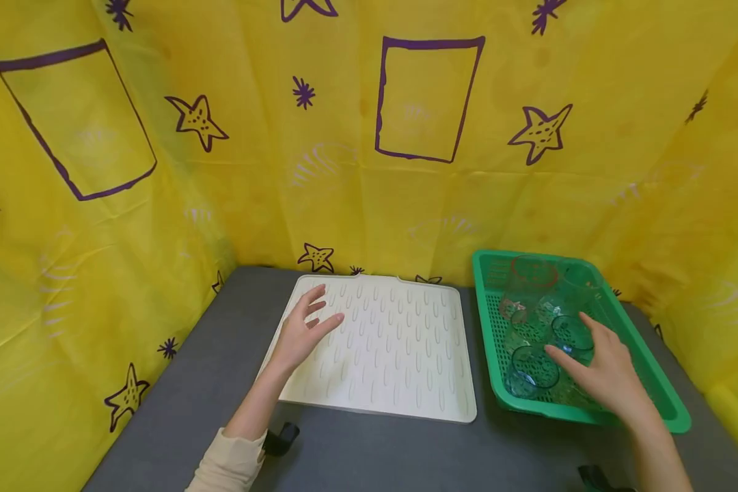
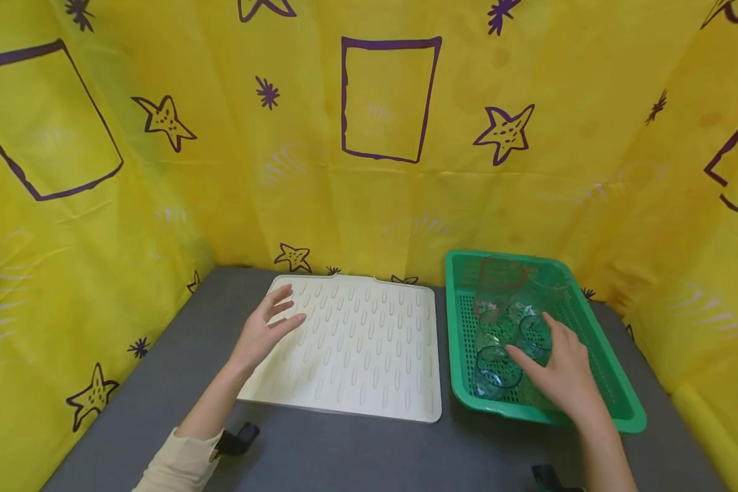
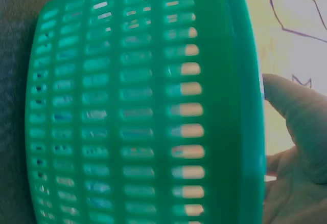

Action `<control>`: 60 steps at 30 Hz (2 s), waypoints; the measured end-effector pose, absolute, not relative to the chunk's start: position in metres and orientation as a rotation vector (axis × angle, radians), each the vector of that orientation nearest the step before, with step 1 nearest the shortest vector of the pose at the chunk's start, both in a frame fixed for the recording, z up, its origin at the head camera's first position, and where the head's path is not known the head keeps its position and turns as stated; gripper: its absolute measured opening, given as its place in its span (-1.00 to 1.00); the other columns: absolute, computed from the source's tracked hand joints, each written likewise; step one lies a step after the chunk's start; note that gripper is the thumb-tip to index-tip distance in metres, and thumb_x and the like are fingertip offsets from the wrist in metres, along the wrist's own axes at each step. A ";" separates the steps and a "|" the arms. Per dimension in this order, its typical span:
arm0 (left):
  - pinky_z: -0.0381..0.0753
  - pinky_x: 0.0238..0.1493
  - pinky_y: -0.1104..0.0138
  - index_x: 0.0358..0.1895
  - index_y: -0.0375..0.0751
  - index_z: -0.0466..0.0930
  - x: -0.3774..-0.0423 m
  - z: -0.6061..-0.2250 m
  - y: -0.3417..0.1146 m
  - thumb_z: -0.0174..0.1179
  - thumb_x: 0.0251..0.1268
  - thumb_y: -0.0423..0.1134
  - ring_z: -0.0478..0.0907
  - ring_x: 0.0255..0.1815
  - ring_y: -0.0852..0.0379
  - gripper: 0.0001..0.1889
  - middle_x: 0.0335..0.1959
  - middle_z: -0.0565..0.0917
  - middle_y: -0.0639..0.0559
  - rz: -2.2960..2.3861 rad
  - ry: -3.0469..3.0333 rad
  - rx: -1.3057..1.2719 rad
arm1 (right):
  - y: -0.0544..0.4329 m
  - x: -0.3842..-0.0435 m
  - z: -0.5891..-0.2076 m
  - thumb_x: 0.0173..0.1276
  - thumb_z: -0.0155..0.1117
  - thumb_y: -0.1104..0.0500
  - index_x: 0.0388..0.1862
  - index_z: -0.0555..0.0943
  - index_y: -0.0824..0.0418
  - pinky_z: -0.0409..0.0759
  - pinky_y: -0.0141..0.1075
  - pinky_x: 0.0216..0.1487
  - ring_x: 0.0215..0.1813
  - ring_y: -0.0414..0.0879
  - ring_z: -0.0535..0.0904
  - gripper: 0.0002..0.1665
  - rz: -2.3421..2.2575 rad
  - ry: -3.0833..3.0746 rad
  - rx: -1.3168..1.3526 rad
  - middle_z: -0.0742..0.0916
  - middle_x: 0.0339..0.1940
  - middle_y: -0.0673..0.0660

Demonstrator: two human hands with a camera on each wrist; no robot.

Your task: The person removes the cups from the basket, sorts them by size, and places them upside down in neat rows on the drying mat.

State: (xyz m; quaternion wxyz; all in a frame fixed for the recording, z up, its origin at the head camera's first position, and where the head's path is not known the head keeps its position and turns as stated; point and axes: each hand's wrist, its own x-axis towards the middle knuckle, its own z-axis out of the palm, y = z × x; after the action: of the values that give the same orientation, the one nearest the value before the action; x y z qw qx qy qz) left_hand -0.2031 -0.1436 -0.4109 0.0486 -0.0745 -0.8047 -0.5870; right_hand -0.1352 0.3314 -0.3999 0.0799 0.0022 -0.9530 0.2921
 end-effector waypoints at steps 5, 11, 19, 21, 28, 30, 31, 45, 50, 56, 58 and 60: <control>0.37 0.27 -0.05 0.44 -0.11 0.25 -0.200 -0.413 -0.142 0.33 0.24 -0.15 0.33 0.36 -0.13 -0.28 0.39 0.35 -0.09 -1.976 -2.419 -0.207 | 0.344 -0.132 -0.401 0.32 0.30 -0.17 0.52 -0.08 0.49 0.14 0.48 -0.02 0.25 0.66 0.06 0.17 0.806 -2.908 0.030 0.18 0.33 0.69; 0.34 0.29 -0.06 0.44 -0.14 0.23 -0.198 -0.415 -0.141 0.31 0.26 -0.15 0.34 0.36 -0.12 -0.29 0.39 0.35 -0.12 -2.030 -2.445 -0.203 | 0.354 -0.129 -0.402 0.26 0.36 -0.17 0.47 -0.03 0.57 0.09 0.48 0.01 0.21 0.65 0.10 0.21 0.733 -2.928 0.037 0.25 0.27 0.71; 0.33 0.31 -0.03 0.42 -0.17 0.26 -0.190 -0.420 -0.144 0.28 0.30 -0.20 0.36 0.34 -0.14 -0.35 0.36 0.39 -0.15 -2.128 -2.430 -0.197 | 0.360 -0.127 -0.399 0.21 0.38 -0.22 0.40 0.01 0.67 0.12 0.45 0.03 0.16 0.64 0.13 0.26 0.608 -3.023 0.007 0.26 0.20 0.76; 0.35 0.29 -0.03 0.42 -0.17 0.27 -0.189 -0.423 -0.144 0.28 0.29 -0.20 0.39 0.31 -0.13 -0.35 0.35 0.40 -0.14 -2.130 -2.434 -0.199 | 0.361 -0.127 -0.397 0.21 0.38 -0.23 0.39 0.01 0.70 0.14 0.47 0.04 0.16 0.65 0.13 0.27 0.591 -3.062 0.006 0.24 0.20 0.78; 0.39 0.27 0.00 0.42 -0.11 0.29 -0.185 -0.428 -0.145 0.27 0.30 -0.20 0.43 0.28 -0.08 -0.37 0.33 0.42 -0.12 -2.165 -2.439 -0.234 | 0.364 -0.129 -0.398 0.21 0.37 -0.24 0.34 0.07 0.73 0.28 0.44 -0.02 0.15 0.65 0.18 0.24 0.604 -3.167 0.047 0.25 0.21 0.78; 0.40 0.26 0.02 0.41 -0.11 0.29 -0.184 -0.429 -0.144 0.27 0.30 -0.21 0.43 0.28 -0.08 -0.37 0.33 0.42 -0.11 -2.183 -2.434 -0.241 | 0.366 -0.129 -0.400 0.21 0.38 -0.24 0.33 0.11 0.73 0.32 0.42 -0.03 0.15 0.64 0.21 0.22 0.611 -3.194 0.058 0.27 0.21 0.77; 0.40 0.26 0.03 0.41 -0.11 0.29 -0.184 -0.430 -0.143 0.27 0.30 -0.22 0.43 0.28 -0.09 -0.37 0.33 0.42 -0.12 -2.193 -2.431 -0.247 | 0.367 -0.130 -0.401 0.21 0.38 -0.24 0.32 0.12 0.72 0.34 0.40 -0.04 0.15 0.63 0.22 0.20 0.613 -3.203 0.065 0.28 0.20 0.76; 0.38 0.27 0.01 0.41 -0.16 0.30 -0.179 -0.438 -0.133 0.26 0.30 -0.24 0.44 0.28 -0.10 -0.38 0.34 0.41 -0.19 -2.207 -2.446 -0.301 | 0.369 -0.129 -0.406 0.15 0.44 -0.20 0.31 0.18 0.65 0.51 0.18 -0.18 0.04 0.54 0.43 0.15 0.678 -3.288 0.059 0.50 0.07 0.63; 0.41 0.25 0.06 0.38 -0.11 0.34 -0.178 -0.438 -0.132 0.26 0.30 -0.25 0.45 0.27 -0.10 -0.41 0.31 0.44 -0.13 -2.212 -2.446 -0.317 | 0.369 -0.130 -0.406 0.14 0.47 -0.18 0.30 0.19 0.66 0.52 0.16 -0.19 0.01 0.52 0.46 0.15 0.679 -3.283 0.054 0.52 0.05 0.62; 0.44 0.20 0.17 0.37 -0.13 0.36 -0.177 -0.438 -0.130 0.26 0.30 -0.26 0.46 0.25 -0.07 -0.43 0.29 0.46 -0.10 -2.224 -2.439 -0.342 | 0.371 -0.129 -0.403 0.11 0.48 -0.18 0.28 0.21 0.65 0.50 0.19 -0.20 -0.02 0.50 0.48 0.15 0.641 -3.230 0.048 0.54 0.02 0.59; 0.45 0.19 0.20 0.36 -0.14 0.36 -0.177 -0.438 -0.129 0.26 0.30 -0.26 0.47 0.24 -0.07 -0.44 0.28 0.47 -0.10 -2.223 -2.432 -0.349 | 0.370 -0.127 -0.400 0.11 0.48 -0.18 0.28 0.21 0.65 0.50 0.20 -0.20 -0.03 0.49 0.48 0.15 0.644 -3.205 0.051 0.53 0.02 0.59; 0.45 0.18 0.22 0.36 -0.14 0.37 -0.177 -0.437 -0.128 0.25 0.30 -0.26 0.47 0.24 -0.07 -0.44 0.28 0.47 -0.10 -2.223 -2.427 -0.356 | 0.369 -0.125 -0.396 0.12 0.48 -0.18 0.29 0.19 0.65 0.50 0.19 -0.19 -0.01 0.48 0.47 0.15 0.662 -3.183 0.043 0.52 0.04 0.60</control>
State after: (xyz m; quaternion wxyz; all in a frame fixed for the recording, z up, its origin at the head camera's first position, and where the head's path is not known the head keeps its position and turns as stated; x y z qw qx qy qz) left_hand -0.1768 -0.1282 -0.4370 -0.0844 -0.1072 -0.7306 -0.6691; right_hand -0.1251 0.3693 -0.3956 -0.0551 0.0131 -0.9775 0.2032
